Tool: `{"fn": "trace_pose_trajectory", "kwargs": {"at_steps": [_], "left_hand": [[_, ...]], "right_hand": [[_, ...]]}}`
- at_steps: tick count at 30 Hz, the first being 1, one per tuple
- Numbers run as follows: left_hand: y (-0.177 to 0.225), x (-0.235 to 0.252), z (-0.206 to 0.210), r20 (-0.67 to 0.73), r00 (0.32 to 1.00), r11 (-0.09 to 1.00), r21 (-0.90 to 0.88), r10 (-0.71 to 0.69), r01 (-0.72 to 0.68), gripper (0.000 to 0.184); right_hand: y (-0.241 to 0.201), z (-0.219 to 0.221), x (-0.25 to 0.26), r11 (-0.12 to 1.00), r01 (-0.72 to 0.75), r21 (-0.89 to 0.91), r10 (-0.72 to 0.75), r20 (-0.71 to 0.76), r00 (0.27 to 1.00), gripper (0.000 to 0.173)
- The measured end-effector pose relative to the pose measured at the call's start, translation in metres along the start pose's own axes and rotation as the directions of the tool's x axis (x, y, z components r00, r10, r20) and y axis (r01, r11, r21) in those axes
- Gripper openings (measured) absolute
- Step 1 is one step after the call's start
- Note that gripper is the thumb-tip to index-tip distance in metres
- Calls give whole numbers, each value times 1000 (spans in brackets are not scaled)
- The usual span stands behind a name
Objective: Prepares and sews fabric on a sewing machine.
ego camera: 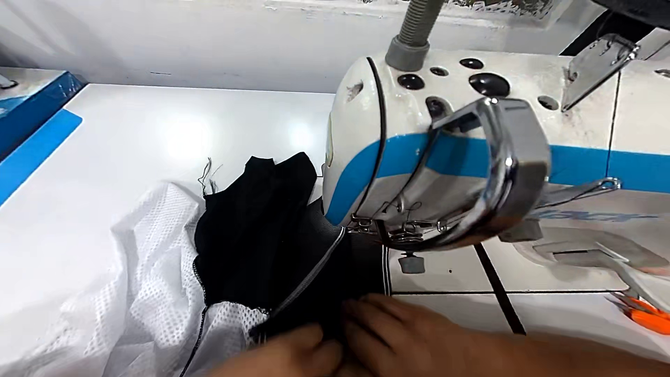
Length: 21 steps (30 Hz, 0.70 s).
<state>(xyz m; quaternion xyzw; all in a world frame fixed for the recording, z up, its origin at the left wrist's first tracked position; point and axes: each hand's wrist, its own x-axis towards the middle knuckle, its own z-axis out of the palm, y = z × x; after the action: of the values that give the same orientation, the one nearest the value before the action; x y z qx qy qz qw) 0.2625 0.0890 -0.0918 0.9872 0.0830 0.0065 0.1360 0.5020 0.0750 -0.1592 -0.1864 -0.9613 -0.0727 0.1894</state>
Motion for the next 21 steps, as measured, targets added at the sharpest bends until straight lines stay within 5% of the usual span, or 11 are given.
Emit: {"fn": "trace_pose_trajectory", "kwargs": {"at_steps": [5, 8, 12, 21], "left_hand": [[-79, -7, 31, -271, 961, 950, 285, -47, 127, 69], [-64, -17, 50, -270, 950, 907, 344, -155, 245, 70], [-55, -23, 52, -183, 971, 908, 362, -152, 211, 65], [-109, -14, 42, -263, 963, 950, 281, -62, 138, 67]], "right_hand": [[15, -5, -15, 993, 28, 111, -25, -24, 999, 18], [18, -10, -23, 985, 64, 160, -65, 1, 998, 16], [13, -10, -25, 983, 83, 163, -89, 30, 996, 16], [26, 4, -19, 991, -51, 122, 54, -25, 998, 15]]}}
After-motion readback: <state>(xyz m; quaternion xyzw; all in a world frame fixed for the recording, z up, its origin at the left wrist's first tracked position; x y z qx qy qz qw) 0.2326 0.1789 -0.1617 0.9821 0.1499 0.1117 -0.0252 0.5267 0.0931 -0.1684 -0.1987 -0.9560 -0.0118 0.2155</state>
